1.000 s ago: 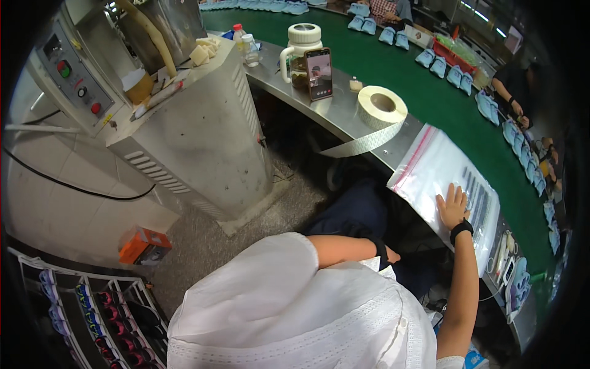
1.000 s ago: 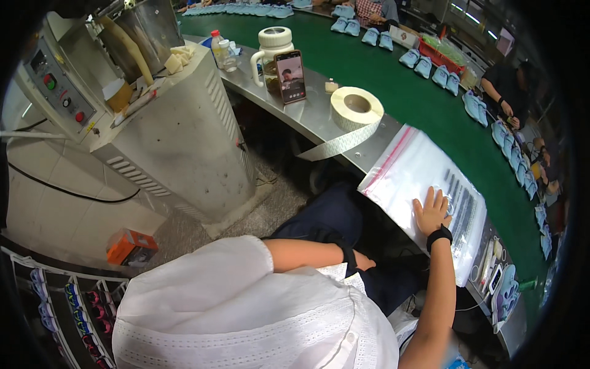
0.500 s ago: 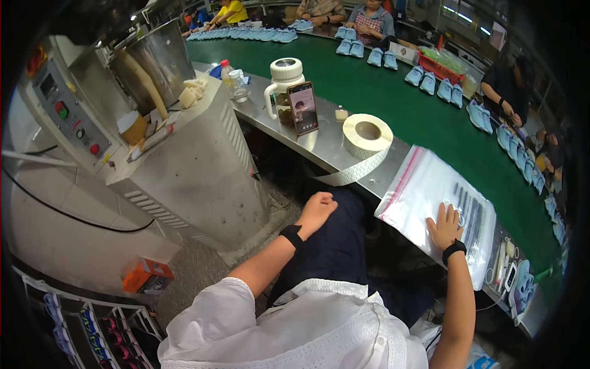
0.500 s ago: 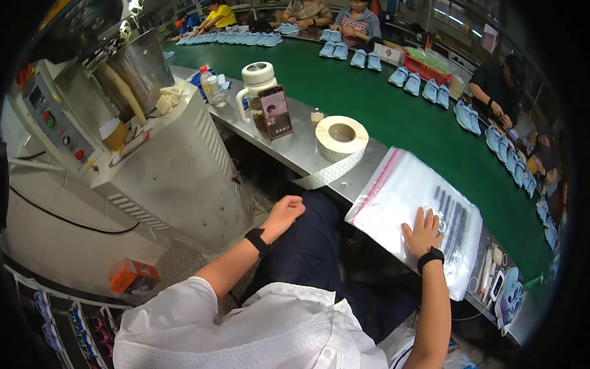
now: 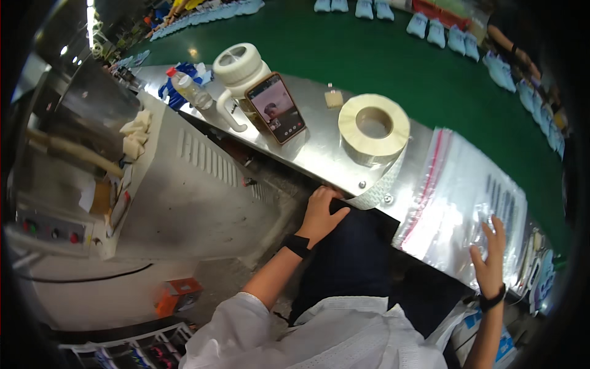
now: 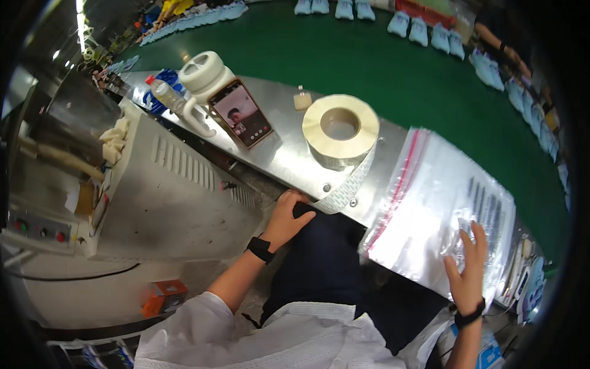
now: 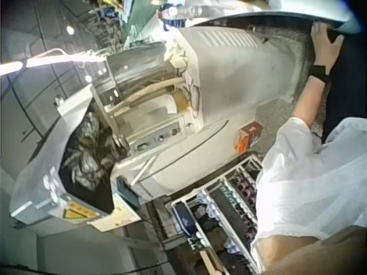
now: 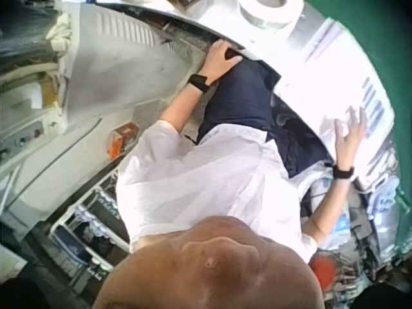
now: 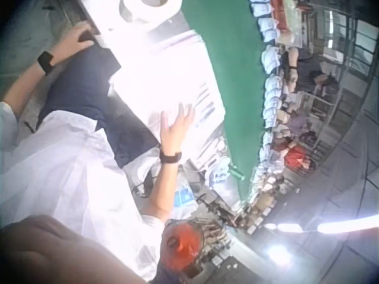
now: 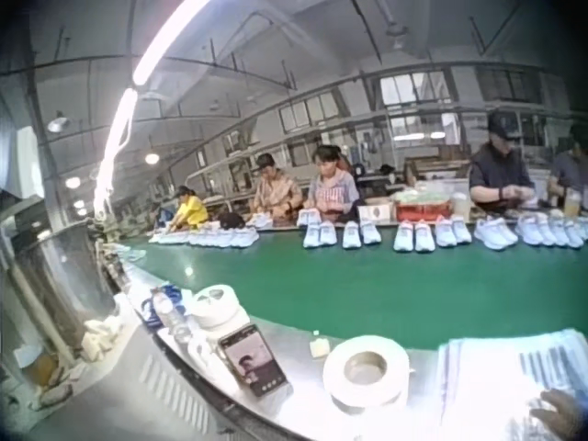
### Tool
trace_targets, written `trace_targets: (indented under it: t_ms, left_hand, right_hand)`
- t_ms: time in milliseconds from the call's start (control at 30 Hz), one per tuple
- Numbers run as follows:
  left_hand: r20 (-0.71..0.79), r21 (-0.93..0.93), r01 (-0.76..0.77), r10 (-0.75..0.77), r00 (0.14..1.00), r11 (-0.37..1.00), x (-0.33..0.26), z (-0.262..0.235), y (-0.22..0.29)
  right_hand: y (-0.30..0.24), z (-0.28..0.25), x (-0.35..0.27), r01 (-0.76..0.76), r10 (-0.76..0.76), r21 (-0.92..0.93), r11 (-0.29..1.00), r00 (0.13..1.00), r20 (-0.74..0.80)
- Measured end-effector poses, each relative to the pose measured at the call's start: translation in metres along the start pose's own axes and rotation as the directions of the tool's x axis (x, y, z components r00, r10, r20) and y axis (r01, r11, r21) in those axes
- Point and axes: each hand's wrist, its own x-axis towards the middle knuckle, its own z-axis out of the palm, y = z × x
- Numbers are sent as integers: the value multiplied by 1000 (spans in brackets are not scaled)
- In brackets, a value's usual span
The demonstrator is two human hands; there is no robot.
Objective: The person places a pair of light blue shoes into a clear plastic bag on a green conveyor belt. They then tear off a label from a roll and affix it to the bag, smoothing it down to secure it. The process is repeated for multiple pairs of shoes.
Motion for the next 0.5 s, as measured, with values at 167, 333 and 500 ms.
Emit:
trace_targets:
  t_ms: [167,333,500]
  left_hand:
    - [282,-103,161,-126,951,982,0,-20,35]
    - [818,-525,791,-72,571,314,7,-28,84]
    - [912,-363,768,34,408,527,35,-18,95]
  right_hand:
    - [-75,-14,-4,-260,69,542,800,935,347]
    - [-119,33,37,-432,-49,695,575,830,555]
    - [-119,54,57,-744,77,645,176,663,744]
